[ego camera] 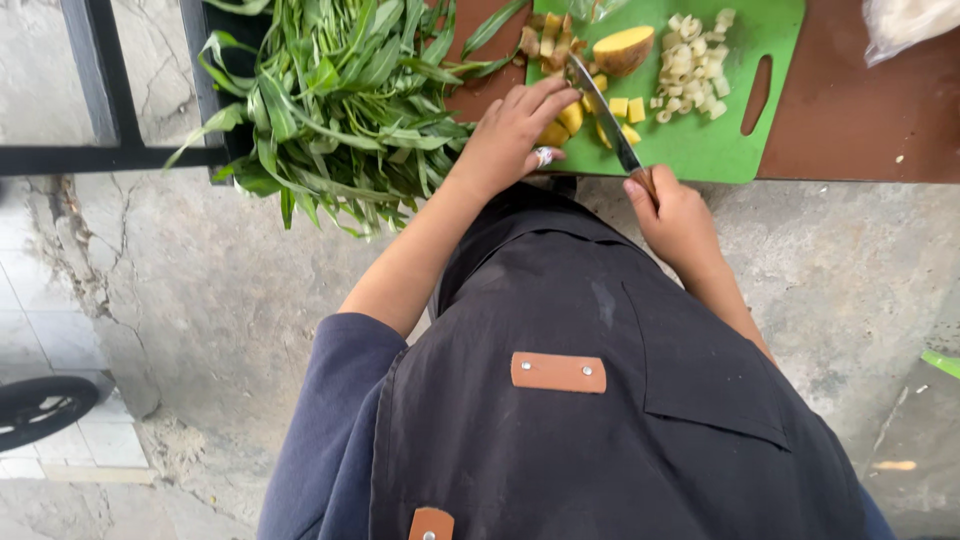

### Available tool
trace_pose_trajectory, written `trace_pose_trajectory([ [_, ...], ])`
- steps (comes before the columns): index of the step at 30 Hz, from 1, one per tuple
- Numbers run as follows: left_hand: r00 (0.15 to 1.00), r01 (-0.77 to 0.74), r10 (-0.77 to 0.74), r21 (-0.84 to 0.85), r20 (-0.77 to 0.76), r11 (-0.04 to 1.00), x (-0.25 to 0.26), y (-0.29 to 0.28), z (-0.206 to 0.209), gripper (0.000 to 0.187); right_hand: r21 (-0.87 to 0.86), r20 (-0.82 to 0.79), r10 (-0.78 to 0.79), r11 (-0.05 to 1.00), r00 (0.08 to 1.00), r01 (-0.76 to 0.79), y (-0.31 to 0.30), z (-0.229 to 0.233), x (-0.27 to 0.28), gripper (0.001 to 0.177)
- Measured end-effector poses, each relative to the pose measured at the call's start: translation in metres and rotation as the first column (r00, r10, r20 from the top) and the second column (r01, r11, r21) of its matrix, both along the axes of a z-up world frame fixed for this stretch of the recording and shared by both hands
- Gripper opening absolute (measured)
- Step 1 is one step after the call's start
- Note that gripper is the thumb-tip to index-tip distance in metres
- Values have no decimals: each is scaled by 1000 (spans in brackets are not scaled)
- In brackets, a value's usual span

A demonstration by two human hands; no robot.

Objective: The person cuts a potato into cubes on a green cutting board using a knife.

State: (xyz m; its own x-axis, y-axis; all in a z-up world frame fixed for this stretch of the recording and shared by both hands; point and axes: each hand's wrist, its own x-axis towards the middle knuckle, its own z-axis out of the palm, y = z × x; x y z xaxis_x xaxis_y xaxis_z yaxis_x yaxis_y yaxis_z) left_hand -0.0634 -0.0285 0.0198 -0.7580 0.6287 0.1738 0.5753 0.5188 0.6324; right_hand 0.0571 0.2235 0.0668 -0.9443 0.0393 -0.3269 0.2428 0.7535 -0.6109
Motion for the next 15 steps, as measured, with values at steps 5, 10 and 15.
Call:
trace_pose_trajectory([
  [5, 972, 106, -116, 57, 203, 993, -17, -9, 12, 75, -5, 67, 4, 1000, 998, -4, 1, 1, 13, 30],
  [10, 875, 16, -12, -5, 483, 1000, -17, -6, 19, 62, 74, 95, 13, 997, 995, -20, 0, 2, 10, 30],
  [15, 923, -2, -26, 70, 385, 998, -11, -3, 16, 54, 141, 61, 73, 987, 995, -81, -6, 5, 0, 31],
])
